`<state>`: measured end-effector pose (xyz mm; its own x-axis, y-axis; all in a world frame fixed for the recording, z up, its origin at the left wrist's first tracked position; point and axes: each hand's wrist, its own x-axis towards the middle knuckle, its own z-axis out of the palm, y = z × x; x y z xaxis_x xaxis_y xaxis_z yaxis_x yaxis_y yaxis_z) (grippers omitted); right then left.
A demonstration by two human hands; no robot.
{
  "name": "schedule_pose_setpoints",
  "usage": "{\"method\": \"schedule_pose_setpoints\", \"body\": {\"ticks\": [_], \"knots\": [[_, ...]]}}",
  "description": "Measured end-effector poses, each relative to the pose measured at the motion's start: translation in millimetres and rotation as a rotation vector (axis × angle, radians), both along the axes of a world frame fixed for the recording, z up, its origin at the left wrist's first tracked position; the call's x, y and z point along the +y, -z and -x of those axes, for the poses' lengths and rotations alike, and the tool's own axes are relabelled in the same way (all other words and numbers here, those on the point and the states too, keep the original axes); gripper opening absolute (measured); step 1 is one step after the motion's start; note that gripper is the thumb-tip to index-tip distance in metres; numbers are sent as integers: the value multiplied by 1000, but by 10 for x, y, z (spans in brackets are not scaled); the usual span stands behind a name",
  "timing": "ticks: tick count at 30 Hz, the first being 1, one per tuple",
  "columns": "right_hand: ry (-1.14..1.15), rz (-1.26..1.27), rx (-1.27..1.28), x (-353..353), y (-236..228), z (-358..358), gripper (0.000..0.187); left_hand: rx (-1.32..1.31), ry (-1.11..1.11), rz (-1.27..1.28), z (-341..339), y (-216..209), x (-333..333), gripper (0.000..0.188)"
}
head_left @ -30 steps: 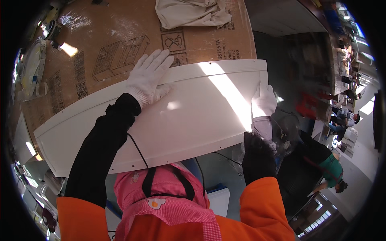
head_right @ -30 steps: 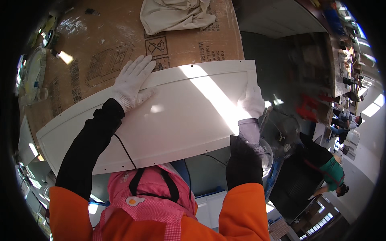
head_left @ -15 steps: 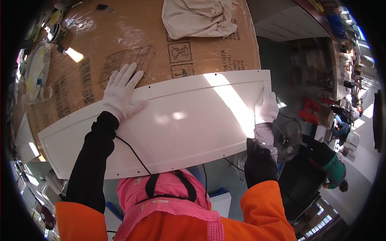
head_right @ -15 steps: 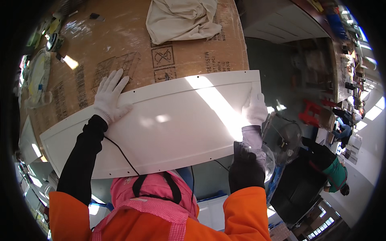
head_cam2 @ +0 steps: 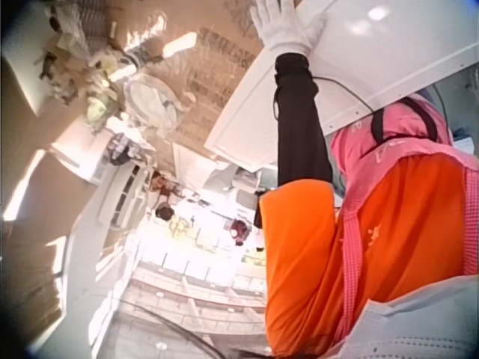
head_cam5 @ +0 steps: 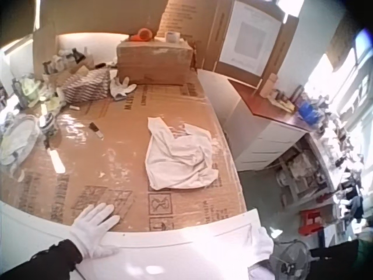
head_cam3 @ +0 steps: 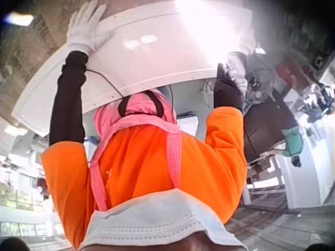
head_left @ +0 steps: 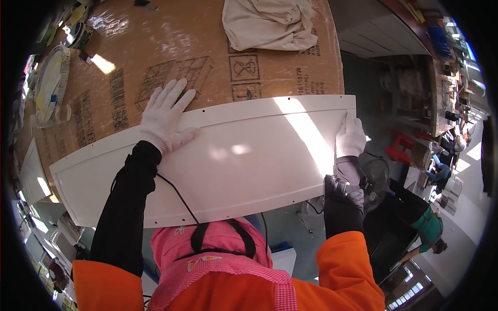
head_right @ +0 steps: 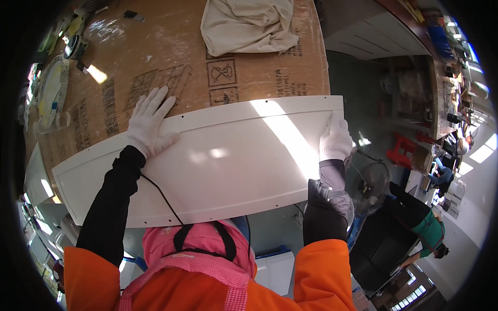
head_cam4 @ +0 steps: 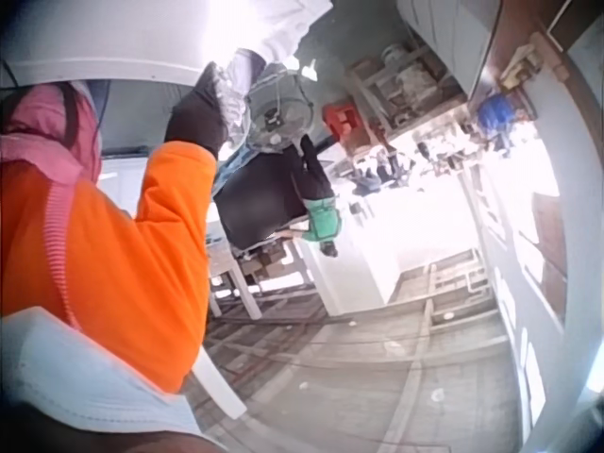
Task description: Inspecting and cleaning white furniture panels at a workbench.
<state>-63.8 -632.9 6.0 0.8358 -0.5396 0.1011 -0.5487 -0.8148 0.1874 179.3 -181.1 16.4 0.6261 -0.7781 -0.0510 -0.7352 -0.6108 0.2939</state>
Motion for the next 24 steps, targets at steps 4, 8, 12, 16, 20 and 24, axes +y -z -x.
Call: {"method": "schedule_pose_setpoints", "body": {"ticks": [4, 8, 12, 16, 20, 24], "knots": [[-26, -44, -102, 142, 10, 248, 27, -15, -5, -24, -2, -41, 21, 86], [-1, 23, 29, 54, -51, 116, 27, -20, 8, -19, -14, -1, 25, 86], [40, 1, 134, 123, -118, 19, 27, -20, 1, -19, -3, 5, 51, 87], [-58, 18, -46, 124, -3, 197, 29, -23, 4, -39, -10, 1, 52, 87], [-24, 55, 57, -45, -1, -91, 39, -37, 14, -16, -12, 7, 9, 87], [4, 33, -100, 56, 68, -86, 27, -30, 3, -34, 0, 22, 30, 87]]}}
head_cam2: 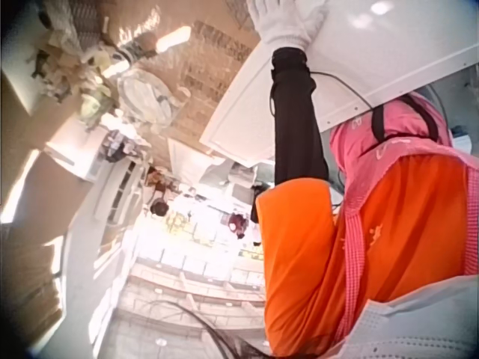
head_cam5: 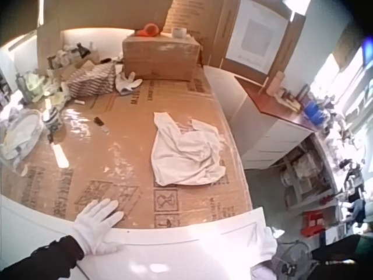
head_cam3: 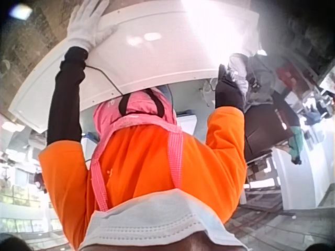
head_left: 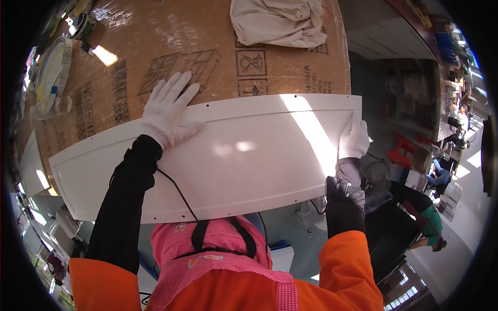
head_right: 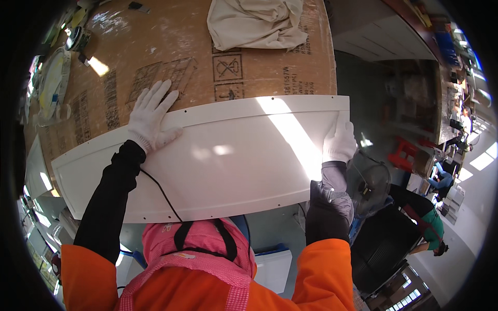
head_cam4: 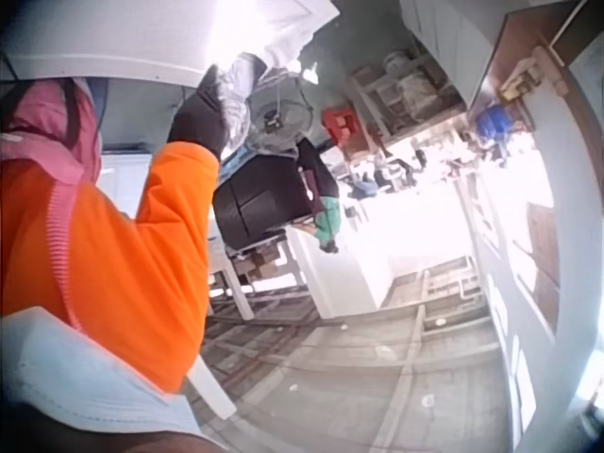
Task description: Inspecting and cleaning white furniture panels at a workbench.
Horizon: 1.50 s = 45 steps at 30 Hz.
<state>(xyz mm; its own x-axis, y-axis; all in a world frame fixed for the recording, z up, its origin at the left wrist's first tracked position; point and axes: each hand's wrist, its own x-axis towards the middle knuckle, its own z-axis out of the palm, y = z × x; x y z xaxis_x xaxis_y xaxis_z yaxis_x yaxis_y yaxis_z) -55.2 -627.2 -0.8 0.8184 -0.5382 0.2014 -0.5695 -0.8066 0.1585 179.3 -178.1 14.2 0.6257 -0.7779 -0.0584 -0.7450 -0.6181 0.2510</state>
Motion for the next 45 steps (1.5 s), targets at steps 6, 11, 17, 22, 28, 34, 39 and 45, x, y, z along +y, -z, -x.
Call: {"method": "schedule_pose_setpoints", "body": {"ticks": [6, 11, 17, 22, 28, 34, 39, 45], "knots": [[68, -72, -255, 331, 227, 654, 40, 6, 11, 11, -12, -22, -15, 85], [50, -80, -276, 311, 153, 645, 36, 5, 11, 20, -7, -32, 0, 84], [139, -37, -19, 163, -145, 218, 37, -1, 13, 24, -9, -16, 2, 85], [87, 113, 341, 180, -294, -62, 45, -1, 4, 18, -5, -25, 16, 85], [21, -14, 425, 62, -349, 70, 55, -4, 3, 18, 2, -7, 10, 85], [106, -203, 475, 248, -509, 570, 53, 7, -5, 9, 4, -25, 13, 85], [181, -301, 515, 425, -665, 1136, 44, 6, 8, 8, -11, 3, 6, 87], [64, -187, 636, 581, -735, 1494, 39, 2, -7, -15, -15, -6, 4, 88]]}}
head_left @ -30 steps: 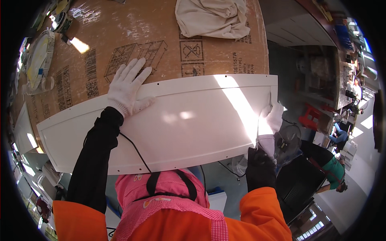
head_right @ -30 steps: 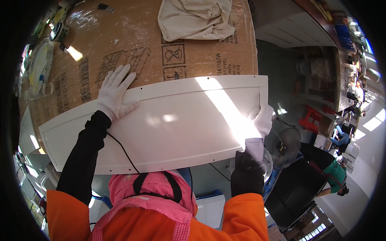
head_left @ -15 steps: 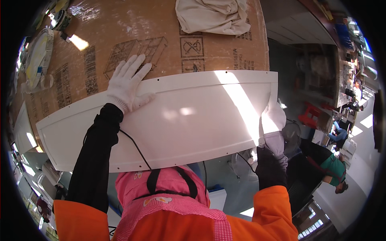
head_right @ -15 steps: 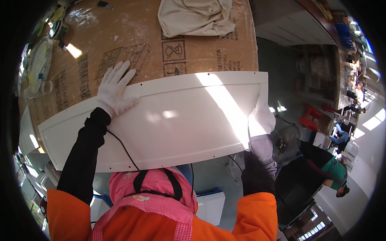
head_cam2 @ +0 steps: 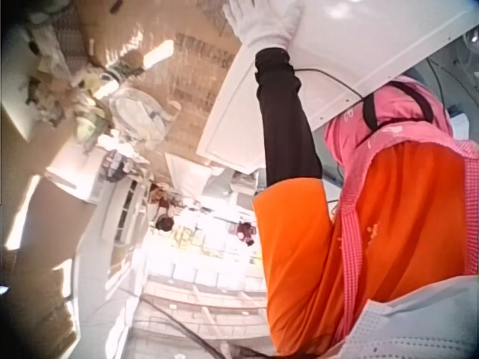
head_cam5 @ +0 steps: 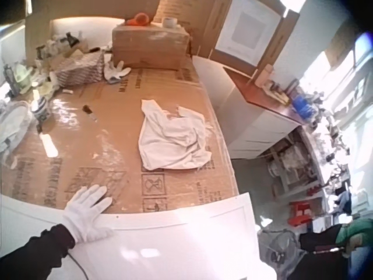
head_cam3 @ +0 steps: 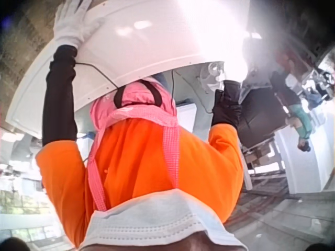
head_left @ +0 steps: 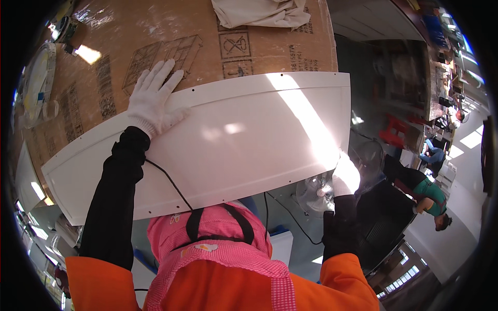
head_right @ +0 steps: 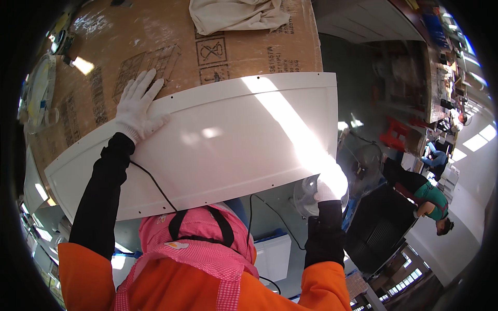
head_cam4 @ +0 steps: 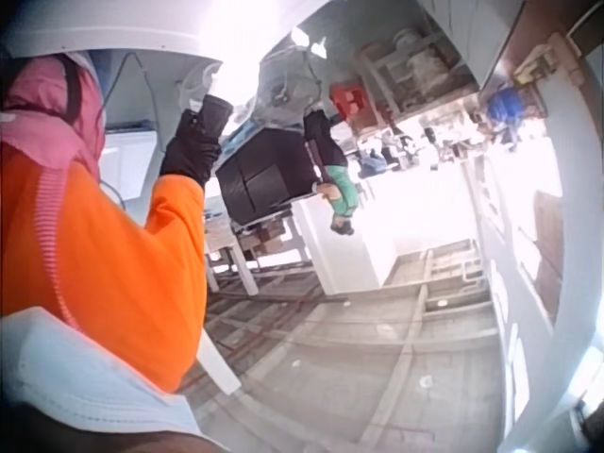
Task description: Inspecting and cleaning white furniture panels at a workbench.
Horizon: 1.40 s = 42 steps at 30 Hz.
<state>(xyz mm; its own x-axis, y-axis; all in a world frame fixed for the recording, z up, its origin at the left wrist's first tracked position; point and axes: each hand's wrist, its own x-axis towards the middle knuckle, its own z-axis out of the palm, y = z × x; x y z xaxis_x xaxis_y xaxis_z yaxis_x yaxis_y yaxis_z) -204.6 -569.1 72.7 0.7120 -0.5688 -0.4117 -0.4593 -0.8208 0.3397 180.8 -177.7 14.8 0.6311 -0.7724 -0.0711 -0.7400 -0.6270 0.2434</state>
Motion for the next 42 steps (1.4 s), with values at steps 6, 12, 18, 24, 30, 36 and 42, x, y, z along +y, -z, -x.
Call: {"method": "schedule_pose_setpoints", "body": {"ticks": [6, 12, 18, 24, 30, 36, 42], "knots": [[140, 171, -112, 171, 216, 98, 30, -17, 26, 25, 7, 11, 12, 85], [164, 152, -326, -65, 429, -326, 36, -31, 21, 29, 11, -7, -6, 84], [7, 147, -512, -338, 452, -1201, 41, -8, 20, 9, 4, -26, -33, 85], [121, 126, -418, -158, 476, -996, 40, 14, -2, -16, -13, -45, 24, 87], [78, 187, -477, -314, 499, -1248, 44, 8, 31, 26, 1, -25, -45, 86], [464, -437, -953, -289, 803, -957, 37, -17, 41, 38, -17, 11, 22, 85], [231, 86, -589, -337, 798, -1256, 47, -28, 56, 47, -14, -6, -33, 82]]}}
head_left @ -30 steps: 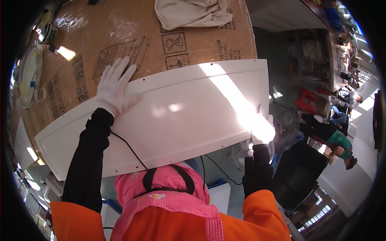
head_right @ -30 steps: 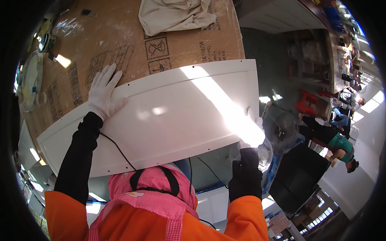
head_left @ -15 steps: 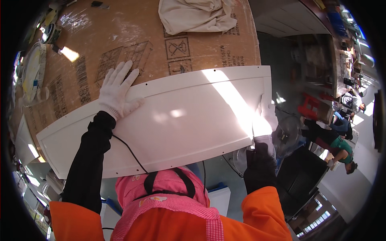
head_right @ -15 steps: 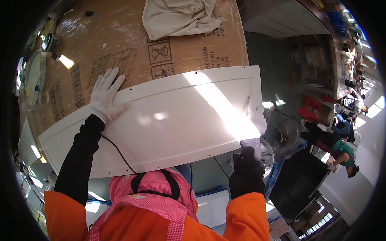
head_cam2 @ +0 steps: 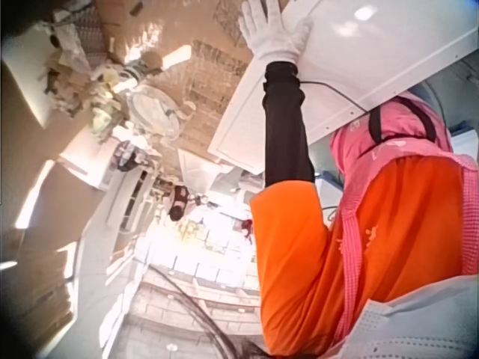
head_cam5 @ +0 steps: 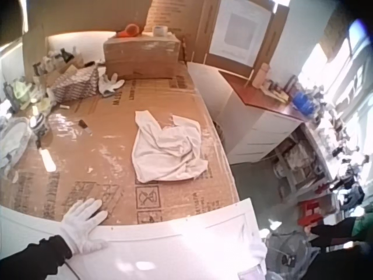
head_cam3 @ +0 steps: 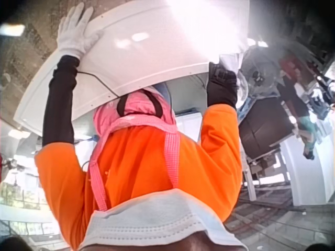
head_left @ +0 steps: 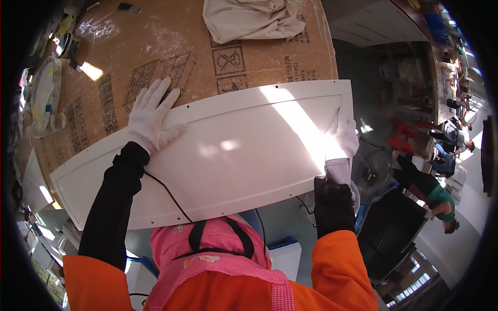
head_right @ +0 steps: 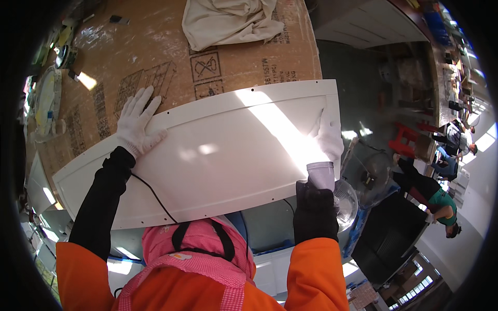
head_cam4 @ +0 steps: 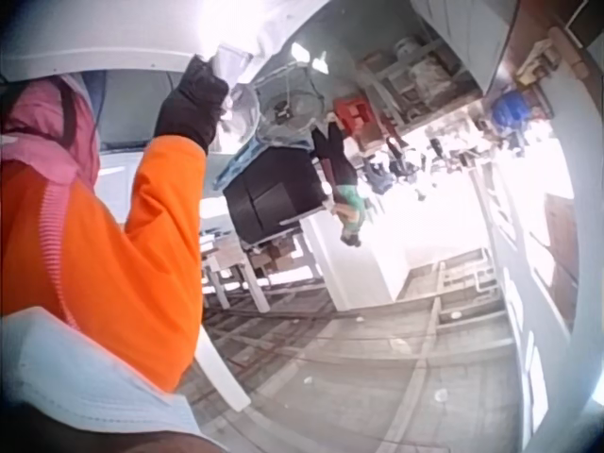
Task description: Inspecting and cleaning white furniture panels at a workbench.
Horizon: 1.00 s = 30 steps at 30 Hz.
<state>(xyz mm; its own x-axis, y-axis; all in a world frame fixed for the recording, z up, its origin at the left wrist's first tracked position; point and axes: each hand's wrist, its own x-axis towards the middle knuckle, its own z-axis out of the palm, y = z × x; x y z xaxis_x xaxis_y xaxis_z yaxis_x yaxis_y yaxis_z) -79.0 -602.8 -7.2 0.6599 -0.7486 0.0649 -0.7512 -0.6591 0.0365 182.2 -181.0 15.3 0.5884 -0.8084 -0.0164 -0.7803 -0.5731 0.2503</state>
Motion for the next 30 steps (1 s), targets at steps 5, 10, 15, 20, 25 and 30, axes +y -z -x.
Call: {"method": "schedule_pose_setpoints", "body": {"ticks": [5, 10, 15, 20, 25, 30], "knots": [[-129, 84, -67, 50, 5, 223, 41, -14, -1, -35, -3, -48, 37, 81], [-50, 108, 168, -28, -141, -324, 47, 44, -11, -60, 32, -29, 1, 84], [-102, -159, -204, -126, 51, 231, 46, 48, -24, -45, -13, -70, 16, 83], [-125, 46, 40, 27, -161, -76, 45, 40, -5, -20, -11, -11, 60, 83], [-181, 159, -80, -11, -39, 54, 46, 50, 11, -42, -32, -49, 18, 83], [-151, 89, 34, -6, -92, 68, 48, 64, -11, -13, -8, -44, 57, 82]]}}
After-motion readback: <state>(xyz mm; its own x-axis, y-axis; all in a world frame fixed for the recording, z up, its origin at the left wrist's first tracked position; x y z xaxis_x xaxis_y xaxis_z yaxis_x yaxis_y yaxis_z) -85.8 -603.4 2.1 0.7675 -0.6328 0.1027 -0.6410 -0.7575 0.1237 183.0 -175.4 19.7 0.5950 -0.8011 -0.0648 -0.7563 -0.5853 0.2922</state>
